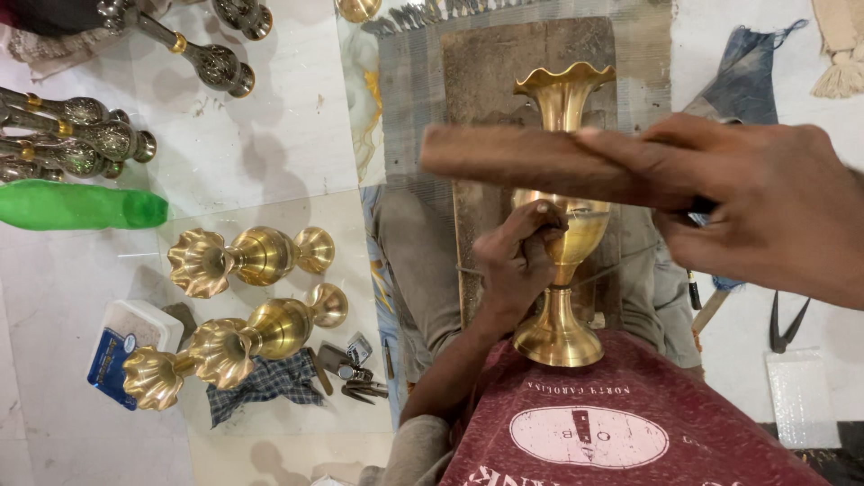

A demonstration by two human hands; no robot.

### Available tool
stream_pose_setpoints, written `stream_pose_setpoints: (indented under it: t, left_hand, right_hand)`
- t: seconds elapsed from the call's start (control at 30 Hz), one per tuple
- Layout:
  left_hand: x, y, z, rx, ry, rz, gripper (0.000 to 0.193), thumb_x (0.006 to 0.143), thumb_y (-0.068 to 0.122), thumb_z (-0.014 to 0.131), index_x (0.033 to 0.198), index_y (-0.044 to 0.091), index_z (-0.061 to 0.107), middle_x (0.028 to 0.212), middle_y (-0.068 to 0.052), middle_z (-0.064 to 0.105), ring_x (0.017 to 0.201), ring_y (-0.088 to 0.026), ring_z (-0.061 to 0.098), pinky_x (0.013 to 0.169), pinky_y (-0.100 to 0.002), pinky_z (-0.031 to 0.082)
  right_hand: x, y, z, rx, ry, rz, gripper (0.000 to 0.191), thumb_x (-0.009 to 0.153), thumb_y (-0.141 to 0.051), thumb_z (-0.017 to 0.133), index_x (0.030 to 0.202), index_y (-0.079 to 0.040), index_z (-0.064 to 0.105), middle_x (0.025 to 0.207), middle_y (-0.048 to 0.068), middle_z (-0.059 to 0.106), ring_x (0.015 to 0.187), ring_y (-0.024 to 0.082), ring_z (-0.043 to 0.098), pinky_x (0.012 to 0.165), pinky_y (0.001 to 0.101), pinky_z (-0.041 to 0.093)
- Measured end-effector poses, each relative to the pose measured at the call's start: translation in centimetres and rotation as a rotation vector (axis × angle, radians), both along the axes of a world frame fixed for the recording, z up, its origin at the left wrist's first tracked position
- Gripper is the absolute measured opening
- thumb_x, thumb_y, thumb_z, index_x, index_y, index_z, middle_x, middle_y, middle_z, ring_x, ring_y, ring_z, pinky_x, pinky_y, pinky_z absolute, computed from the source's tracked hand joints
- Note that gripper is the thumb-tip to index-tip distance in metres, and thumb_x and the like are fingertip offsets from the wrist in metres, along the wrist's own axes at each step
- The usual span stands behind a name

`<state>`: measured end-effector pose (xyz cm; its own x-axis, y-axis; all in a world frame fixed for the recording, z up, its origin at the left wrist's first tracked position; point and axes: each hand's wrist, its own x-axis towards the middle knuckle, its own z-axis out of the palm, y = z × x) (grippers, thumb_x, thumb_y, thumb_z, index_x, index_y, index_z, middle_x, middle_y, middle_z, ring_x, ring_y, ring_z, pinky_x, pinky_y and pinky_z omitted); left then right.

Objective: The person holds a small punch against a brass vase clamped to a wooden block and repeatedly strikes the punch with a wooden mallet, working around the vase's body. The person repositions the punch and rotates the vase between strikes while other brass items sit on the workbench.

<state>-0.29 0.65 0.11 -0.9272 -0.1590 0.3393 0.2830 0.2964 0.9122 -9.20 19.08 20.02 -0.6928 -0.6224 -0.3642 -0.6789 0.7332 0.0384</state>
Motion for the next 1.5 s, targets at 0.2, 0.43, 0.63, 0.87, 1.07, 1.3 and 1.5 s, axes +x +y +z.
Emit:
stream_pose_setpoints:
  t: [0.2,0.43,0.63,0.87,1.07,1.3,1.5]
  left_hand:
    - [-0.9,-1.9,1.2,-0.093,-0.041,-0.254,0.028,0.089,0.0,0.071,0.117,0.004,0.07,0.105,-0.009,0.079,0.091,-0.016,0.079,0.083,-0.028,0.067]
    - [-3.3,-3.6,2.9,-0.209,0.066,-0.569,0.048,0.082,0.002,0.079,0.129,0.004,0.065,0.116,-0.011,0.077,0.099,-0.019,0.079,0.087,-0.03,0.067]
    - [-4.2,-4.3,3.6,-0.186,0.12,-0.633,0.047,0.088,0.005,0.08,0.132,0.008,0.064,0.118,-0.008,0.077,0.1,-0.019,0.08,0.09,-0.031,0.068]
    - [-4.0,-3.9,2.7,-0.324,0.133,-0.626,0.048,0.087,0.014,0.084,0.132,0.01,0.066,0.115,-0.008,0.078,0.092,-0.017,0.079,0.08,-0.03,0.067]
    - [-4.8,-3.9,3.6,-0.448,0.125,-0.692,0.046,0.09,0.023,0.085,0.131,0.016,0.067,0.1,0.0,0.078,0.084,-0.016,0.078,0.074,-0.031,0.064]
    - [-6.2,-4.0,4.9,-0.475,0.157,-0.845,0.048,0.085,0.029,0.084,0.129,0.023,0.065,0.094,0.0,0.077,0.083,-0.018,0.075,0.074,-0.037,0.06]
    - [-6.1,-4.5,5.3,-0.425,0.171,-0.851,0.045,0.088,0.026,0.081,0.131,0.028,0.065,0.1,0.001,0.077,0.086,-0.02,0.075,0.077,-0.038,0.059]
  right_hand:
    - [1.8,5.2,-3.8,-0.101,-0.104,-0.193,0.082,0.088,-0.012,0.065,0.16,-0.033,0.032,0.124,0.002,0.069,0.073,0.013,0.077,0.065,0.0241,0.066]
    - [8.4,8.2,-5.7,-0.701,-0.146,-0.604,0.085,0.081,0.003,0.071,0.161,0.0,0.041,0.122,0.021,0.066,0.079,0.025,0.077,0.059,0.0288,0.064]
    - [12.9,8.9,-6.8,-0.751,-0.117,-0.888,0.066,0.086,0.005,0.073,0.149,0.008,0.052,0.112,0.022,0.067,0.088,0.027,0.076,0.072,0.0314,0.063]
    - [14.2,8.9,-7.3,-0.754,-0.067,-0.695,0.055,0.08,0.006,0.073,0.134,0.006,0.063,0.114,0.023,0.067,0.083,0.027,0.074,0.068,0.0304,0.063]
    - [14.4,8.3,-8.4,-0.712,0.187,-0.559,0.062,0.072,0.004,0.077,0.132,0.006,0.065,0.099,0.024,0.07,0.073,0.029,0.072,0.06,0.0381,0.059]
    - [17.4,6.7,-11.7,-0.878,0.4,-0.584,0.044,0.071,0.004,0.076,0.112,0.015,0.066,0.087,0.026,0.066,0.066,0.03,0.065,0.056,0.0382,0.055]
    - [20.0,6.4,-16.8,-1.165,0.499,-0.671,0.034,0.086,-0.003,0.082,0.105,0.015,0.06,0.077,0.017,0.06,0.06,0.025,0.062,0.053,0.0353,0.05]
